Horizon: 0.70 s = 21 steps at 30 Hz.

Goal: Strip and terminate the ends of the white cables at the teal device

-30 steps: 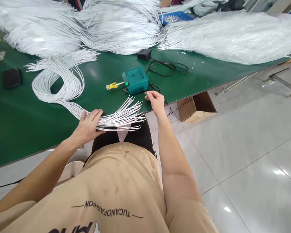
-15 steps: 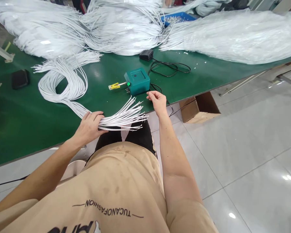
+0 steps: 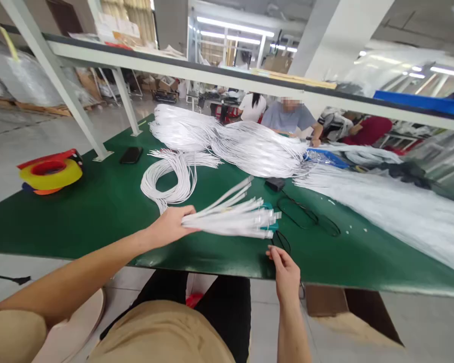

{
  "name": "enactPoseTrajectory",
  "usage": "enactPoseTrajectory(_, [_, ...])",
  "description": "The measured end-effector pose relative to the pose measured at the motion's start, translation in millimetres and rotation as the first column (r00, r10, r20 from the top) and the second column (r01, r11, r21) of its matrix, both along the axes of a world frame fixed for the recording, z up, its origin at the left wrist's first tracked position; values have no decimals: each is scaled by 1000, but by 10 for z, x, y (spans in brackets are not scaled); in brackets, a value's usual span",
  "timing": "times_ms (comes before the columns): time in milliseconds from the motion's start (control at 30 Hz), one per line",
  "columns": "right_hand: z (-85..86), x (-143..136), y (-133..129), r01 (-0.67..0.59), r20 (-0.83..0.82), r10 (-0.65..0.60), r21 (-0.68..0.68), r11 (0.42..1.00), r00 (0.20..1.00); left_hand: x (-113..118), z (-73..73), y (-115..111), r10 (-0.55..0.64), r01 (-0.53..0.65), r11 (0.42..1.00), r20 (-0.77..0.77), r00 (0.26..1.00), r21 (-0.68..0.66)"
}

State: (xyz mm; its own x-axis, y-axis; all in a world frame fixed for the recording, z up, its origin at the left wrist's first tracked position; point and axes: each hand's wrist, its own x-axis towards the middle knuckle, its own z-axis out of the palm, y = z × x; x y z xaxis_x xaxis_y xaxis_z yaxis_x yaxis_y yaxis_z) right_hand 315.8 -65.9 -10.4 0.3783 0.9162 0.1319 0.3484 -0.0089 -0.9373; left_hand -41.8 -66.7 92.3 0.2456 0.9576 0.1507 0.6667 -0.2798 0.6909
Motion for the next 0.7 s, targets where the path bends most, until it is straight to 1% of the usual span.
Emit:
enactPoseTrajectory(33, [-17,23,9,8,0,-8,-26,1000,1000,-2,121,167,54,-52,998,100,994,-23])
enactPoseTrajectory(100, [-35,64,28,16,1,-16,-82,996,1000,-20,318,559,111,-103,994,260,959,-45])
enactPoseTrajectory(167, [-29,94,48,35,5,-35,-125,992,999,-63,430,987,143,-116,989,447,883,-88])
enactPoseTrajectory(200, [-18,101,56,42,14,-41,-145,989,999,-93,451,1197,197,-154,980,510,837,-126])
enactPoseTrajectory(233, [0,98,63,51,24,-48,-159,986,999,-130,450,1394,305,-248,952,530,791,-177])
enactPoseTrajectory(300, [55,48,68,64,42,-57,-178,982,997,-215,389,1730,415,-357,909,504,757,-213])
enactPoseTrajectory(367, [144,-91,57,41,42,-34,-193,980,999,-300,282,1978,520,-447,854,437,734,-266])
enactPoseTrajectory(433, [273,-338,41,-47,28,54,-214,976,998,-373,175,2148,574,-486,817,352,739,-311])
enactPoseTrajectory(467, [348,-499,40,-111,20,118,-219,969,993,-408,136,2211,576,-486,813,312,756,-322])
enactPoseTrajectory(500, [425,-680,49,-206,8,213,-227,952,977,-447,110,2262,564,-477,817,275,779,-324])
enactPoseTrajectory(567, [563,-1065,111,-386,-4,394,-214,897,919,-558,93,2325,515,-448,843,208,832,-299])
enactPoseTrajectory(600, [613,-1252,165,-472,-9,480,-205,858,877,-641,94,2330,485,-430,860,177,856,-275])
enactPoseTrajectory(633, [643,-1425,230,-537,-7,547,-199,820,837,-744,96,2313,457,-415,876,146,877,-246])
enactPoseTrajectory(700, [633,-1715,365,-613,24,631,-212,761,775,-1006,77,2200,389,-368,911,87,917,-184])
